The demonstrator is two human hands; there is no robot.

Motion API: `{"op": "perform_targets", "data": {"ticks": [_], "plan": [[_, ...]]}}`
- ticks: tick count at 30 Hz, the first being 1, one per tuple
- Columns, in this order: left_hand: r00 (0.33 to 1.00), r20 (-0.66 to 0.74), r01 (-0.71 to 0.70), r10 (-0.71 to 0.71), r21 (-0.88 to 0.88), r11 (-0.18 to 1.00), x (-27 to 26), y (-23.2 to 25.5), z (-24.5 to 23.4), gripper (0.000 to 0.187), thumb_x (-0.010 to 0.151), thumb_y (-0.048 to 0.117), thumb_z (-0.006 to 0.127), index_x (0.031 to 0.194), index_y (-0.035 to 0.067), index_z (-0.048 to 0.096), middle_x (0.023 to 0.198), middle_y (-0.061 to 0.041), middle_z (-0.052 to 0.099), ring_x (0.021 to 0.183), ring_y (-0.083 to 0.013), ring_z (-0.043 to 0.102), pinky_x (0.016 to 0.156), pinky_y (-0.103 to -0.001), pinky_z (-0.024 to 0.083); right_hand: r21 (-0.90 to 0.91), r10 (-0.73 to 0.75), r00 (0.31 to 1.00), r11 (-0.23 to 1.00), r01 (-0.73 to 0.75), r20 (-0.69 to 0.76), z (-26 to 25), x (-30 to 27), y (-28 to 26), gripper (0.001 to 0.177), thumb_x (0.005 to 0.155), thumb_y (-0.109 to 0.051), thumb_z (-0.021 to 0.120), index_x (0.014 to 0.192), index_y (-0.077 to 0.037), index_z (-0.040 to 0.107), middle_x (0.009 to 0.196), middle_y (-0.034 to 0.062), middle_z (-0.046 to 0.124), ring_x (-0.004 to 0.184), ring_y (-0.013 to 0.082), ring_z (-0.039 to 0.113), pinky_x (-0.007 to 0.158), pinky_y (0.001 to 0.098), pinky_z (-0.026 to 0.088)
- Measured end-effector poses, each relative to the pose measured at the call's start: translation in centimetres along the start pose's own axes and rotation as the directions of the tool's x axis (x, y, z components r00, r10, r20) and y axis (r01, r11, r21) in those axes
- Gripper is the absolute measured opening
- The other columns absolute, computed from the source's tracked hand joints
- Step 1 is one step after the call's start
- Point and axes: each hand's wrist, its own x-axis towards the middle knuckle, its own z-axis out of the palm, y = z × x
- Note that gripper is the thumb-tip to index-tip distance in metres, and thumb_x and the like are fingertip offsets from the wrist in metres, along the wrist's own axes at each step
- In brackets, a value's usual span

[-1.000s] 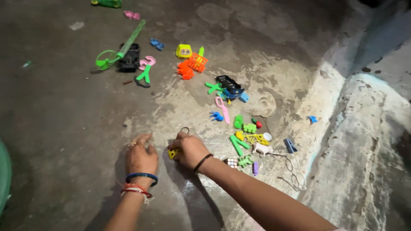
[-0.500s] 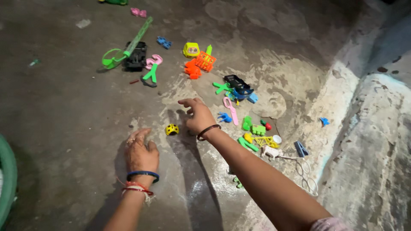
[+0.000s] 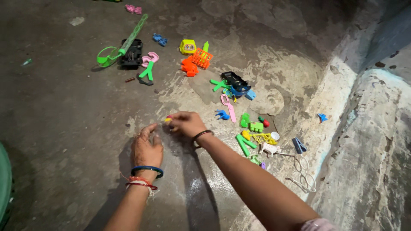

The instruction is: The person picks up plastic toys, letters, and numbers from the floor and places them into a green basket.

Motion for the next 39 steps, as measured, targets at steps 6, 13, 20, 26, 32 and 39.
{"op": "perform_targets", "data": {"ticks": [6, 13, 20, 26, 32, 39], "plan": [[0.996, 0.081, 0.057, -0.046, -0.136, 0.989, -0.7, 2.5, -1.2, 0.039, 0.090, 0.007, 0.063, 0.128, 0.014, 0.067, 0.114, -0.011, 0.074, 0.100, -0.0221, 0.074, 0.088, -0.036, 0.059, 0.720, 0.182, 0.928, 0.587, -0.369, 0.326, -3.0, -2.6, 0.9, 0.039, 0.099, -0.022, 0.058, 0.130, 0.001, 0.062, 0.109, 0.0156, 0.071, 0.097, 0.0289, 0.070, 0.092, 0.0424, 0.058], [0.996, 0.041, -0.074, 0.083, -0.184, 0.980, -0.8, 3.6, -1.2, 0.034, 0.089, 0.004, 0.061, 0.122, 0.012, 0.068, 0.118, -0.010, 0.071, 0.103, -0.0228, 0.072, 0.083, -0.037, 0.060, 0.697, 0.092, 0.939, 0.647, -0.309, 0.331, -2.1, -5.3, -2.7, 0.043, 0.092, -0.018, 0.059, 0.132, -0.004, 0.064, 0.115, 0.0152, 0.069, 0.100, 0.0298, 0.071, 0.091, 0.0414, 0.059], [0.997, -0.030, -0.075, 0.074, -0.036, 0.997, -1.5, 1.5, -2.5, 0.028, 0.087, 0.008, 0.065, 0.114, 0.012, 0.071, 0.112, -0.011, 0.072, 0.099, -0.0273, 0.070, 0.090, -0.041, 0.054, -0.254, -0.236, 0.971, 0.937, 0.238, 0.038, 2.0, -7.9, -3.1, 0.038, 0.081, 0.000, 0.074, 0.118, -0.007, 0.070, 0.108, 0.0126, 0.068, 0.098, 0.0267, 0.069, 0.086, 0.0387, 0.057], [0.999, -0.039, 0.016, -0.013, 0.064, 0.998, -1.8, -0.7, -4.2, 0.029, 0.085, 0.011, 0.066, 0.113, 0.014, 0.072, 0.113, -0.014, 0.070, 0.106, -0.0331, 0.066, 0.090, -0.043, 0.053, -0.667, -0.570, 0.811, 0.553, 0.499, 0.133, 4.6, -10.4, -3.7, 0.032, 0.075, -0.005, 0.078, 0.107, -0.008, 0.073, 0.110, 0.0110, 0.069, 0.105, 0.0345, 0.064, 0.091, 0.0409, 0.053], [0.995, -0.102, 0.009, 0.002, 0.108, 0.994, -1.2, -2.5, -5.1, 0.031, 0.083, 0.010, 0.066, 0.114, 0.014, 0.073, 0.117, -0.016, 0.070, 0.111, -0.0369, 0.064, 0.097, -0.046, 0.050, -0.630, -0.504, 0.854, 0.624, 0.463, 0.129, 5.4, -9.1, -3.2, 0.029, 0.081, -0.012, 0.077, 0.110, -0.013, 0.078, 0.105, 0.0106, 0.069, 0.101, 0.0300, 0.068, 0.089, 0.0393, 0.055], [0.946, -0.314, -0.016, 0.085, 0.216, 0.976, -0.6, -3.6, -7.0, 0.032, 0.086, 0.005, 0.063, 0.116, 0.010, 0.069, 0.125, -0.017, 0.067, 0.120, -0.0388, 0.060, 0.104, -0.049, 0.047, -0.610, -0.535, 0.798, 0.544, 0.576, 0.276, 15.3, -2.3, -4.5, 0.024, 0.082, -0.017, 0.070, 0.105, -0.011, 0.076, 0.101, 0.0163, 0.068, 0.096, 0.0376, 0.068, 0.087, 0.0450, 0.056]]}}
